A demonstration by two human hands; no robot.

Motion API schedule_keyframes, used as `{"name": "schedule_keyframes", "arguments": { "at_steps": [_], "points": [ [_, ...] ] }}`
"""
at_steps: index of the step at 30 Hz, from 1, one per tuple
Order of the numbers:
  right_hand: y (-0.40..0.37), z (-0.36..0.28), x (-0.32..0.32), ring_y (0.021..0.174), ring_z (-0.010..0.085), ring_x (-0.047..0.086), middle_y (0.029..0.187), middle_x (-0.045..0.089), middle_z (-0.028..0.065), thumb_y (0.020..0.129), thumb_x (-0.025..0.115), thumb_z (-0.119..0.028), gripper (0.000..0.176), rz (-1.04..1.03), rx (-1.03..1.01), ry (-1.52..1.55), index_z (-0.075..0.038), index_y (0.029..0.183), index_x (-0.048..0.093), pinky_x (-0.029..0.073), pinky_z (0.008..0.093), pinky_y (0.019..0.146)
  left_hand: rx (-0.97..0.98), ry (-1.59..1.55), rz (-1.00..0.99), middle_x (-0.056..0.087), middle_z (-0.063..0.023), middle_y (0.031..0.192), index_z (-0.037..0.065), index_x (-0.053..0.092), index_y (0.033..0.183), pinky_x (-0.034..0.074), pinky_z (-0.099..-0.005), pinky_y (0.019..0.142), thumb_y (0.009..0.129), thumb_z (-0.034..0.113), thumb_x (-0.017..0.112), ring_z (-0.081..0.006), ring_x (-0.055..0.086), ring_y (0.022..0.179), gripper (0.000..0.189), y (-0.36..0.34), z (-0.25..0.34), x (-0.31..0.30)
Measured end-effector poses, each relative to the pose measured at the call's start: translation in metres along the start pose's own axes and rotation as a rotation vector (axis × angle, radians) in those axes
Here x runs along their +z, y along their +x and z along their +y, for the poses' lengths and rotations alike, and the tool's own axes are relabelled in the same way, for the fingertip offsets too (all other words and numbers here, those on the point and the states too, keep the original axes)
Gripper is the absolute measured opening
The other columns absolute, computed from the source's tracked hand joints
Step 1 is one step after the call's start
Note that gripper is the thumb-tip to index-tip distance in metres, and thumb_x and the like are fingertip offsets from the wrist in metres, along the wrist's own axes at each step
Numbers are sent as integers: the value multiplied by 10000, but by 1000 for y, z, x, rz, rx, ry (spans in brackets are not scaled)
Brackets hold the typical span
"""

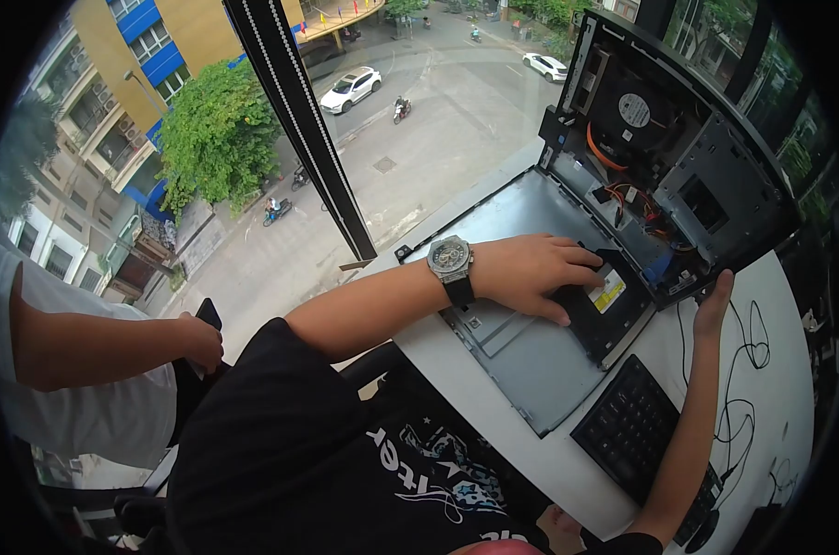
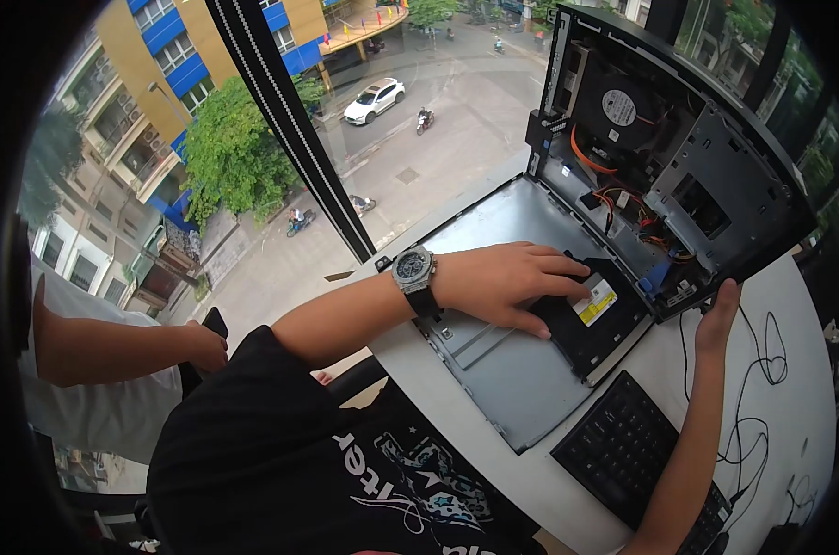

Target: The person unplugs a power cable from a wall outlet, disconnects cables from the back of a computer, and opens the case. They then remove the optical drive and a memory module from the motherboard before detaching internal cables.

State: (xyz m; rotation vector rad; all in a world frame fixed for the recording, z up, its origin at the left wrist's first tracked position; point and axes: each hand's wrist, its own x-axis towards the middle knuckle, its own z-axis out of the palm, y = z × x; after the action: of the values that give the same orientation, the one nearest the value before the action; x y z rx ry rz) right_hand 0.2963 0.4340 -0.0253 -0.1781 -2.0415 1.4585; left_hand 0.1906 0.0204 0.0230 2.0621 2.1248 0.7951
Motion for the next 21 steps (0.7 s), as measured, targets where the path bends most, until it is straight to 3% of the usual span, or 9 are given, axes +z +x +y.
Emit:
{"name": "schedule_keyframes", "arguments": {
  "at_steps": [21],
  "points": [
    [-7, -16, 10, 1372, 248, 468, 1472, 520, 142, 1082, 372, -580, 752, -18, -37, -37, 45, 1499, 413, 291, 362, 1186, 30, 3, -38, 448, -212, 1556, 102, 529, 1472, 397, -476, 1160, 932, 364, 726, -377, 477, 1395, 632, 2, 5, -2]
  ]
}}
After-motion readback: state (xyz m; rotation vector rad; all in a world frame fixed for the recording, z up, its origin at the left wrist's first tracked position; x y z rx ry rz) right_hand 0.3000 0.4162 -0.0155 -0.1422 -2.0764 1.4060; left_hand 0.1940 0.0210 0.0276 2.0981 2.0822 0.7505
